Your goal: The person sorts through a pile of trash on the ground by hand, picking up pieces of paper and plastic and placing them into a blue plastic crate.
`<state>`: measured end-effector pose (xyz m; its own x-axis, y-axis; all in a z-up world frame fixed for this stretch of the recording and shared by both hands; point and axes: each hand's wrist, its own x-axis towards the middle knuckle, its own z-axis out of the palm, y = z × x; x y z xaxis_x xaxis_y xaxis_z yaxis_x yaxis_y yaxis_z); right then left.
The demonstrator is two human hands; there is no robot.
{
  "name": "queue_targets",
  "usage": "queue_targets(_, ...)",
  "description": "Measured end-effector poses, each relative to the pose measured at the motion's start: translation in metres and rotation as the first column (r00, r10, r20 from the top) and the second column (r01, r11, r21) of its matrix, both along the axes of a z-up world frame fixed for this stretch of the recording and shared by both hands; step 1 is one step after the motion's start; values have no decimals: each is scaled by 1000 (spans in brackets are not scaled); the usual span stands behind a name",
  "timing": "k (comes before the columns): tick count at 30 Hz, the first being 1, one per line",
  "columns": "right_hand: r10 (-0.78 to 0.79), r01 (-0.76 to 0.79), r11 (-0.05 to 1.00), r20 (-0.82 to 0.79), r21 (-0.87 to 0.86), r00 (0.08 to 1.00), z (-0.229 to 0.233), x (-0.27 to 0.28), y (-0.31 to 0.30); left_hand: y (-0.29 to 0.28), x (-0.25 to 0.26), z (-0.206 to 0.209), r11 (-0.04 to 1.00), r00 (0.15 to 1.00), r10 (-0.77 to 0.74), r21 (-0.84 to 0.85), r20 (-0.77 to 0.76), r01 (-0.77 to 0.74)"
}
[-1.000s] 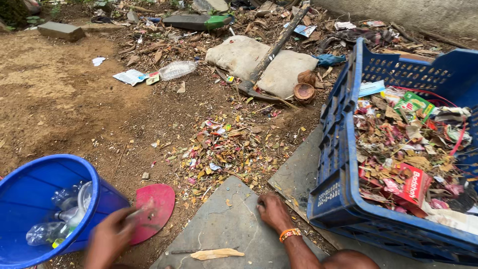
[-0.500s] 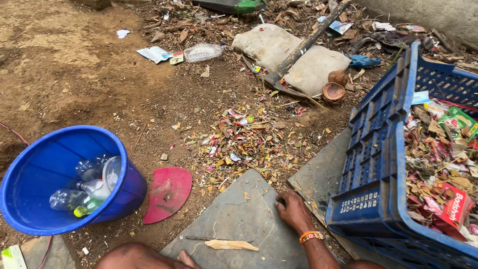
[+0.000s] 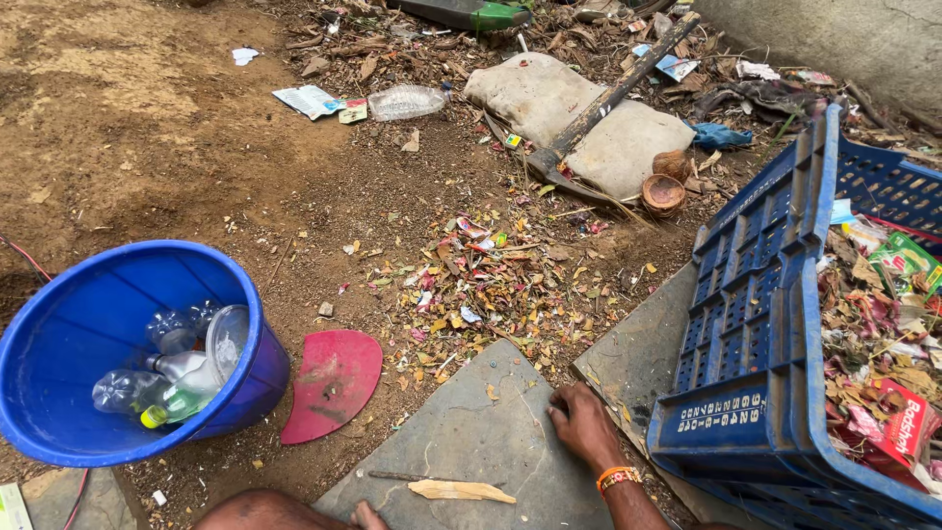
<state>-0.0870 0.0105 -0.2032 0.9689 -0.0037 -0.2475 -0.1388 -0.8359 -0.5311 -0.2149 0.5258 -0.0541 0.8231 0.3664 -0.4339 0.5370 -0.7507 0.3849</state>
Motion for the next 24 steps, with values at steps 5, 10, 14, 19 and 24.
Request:
queue_targets(5, 7, -8, 1000, 122, 5, 993, -1, -7, 7, -42, 32, 13, 826, 874, -438, -289, 208, 483)
queue_targets(10, 48, -48, 999, 2, -24, 999, 24, -11, 47, -123, 151, -22, 734, 786, -580, -282, 214, 618)
queue_targets(14, 225, -221, 974, 96, -58, 970, 43, -3, 90, -147, 192, -84, 916, 911, -207, -257, 356, 309)
queue_targets(19, 251, -260, 964, 136, 51, 958, 37, 36, 149, -121, 213, -153, 948, 935, -8, -294, 355, 120)
queue_targets(24, 217, -206, 974, 126, -97, 968, 18, 74, 197, -117, 223, -167, 921, 938, 138, -389, 317, -4)
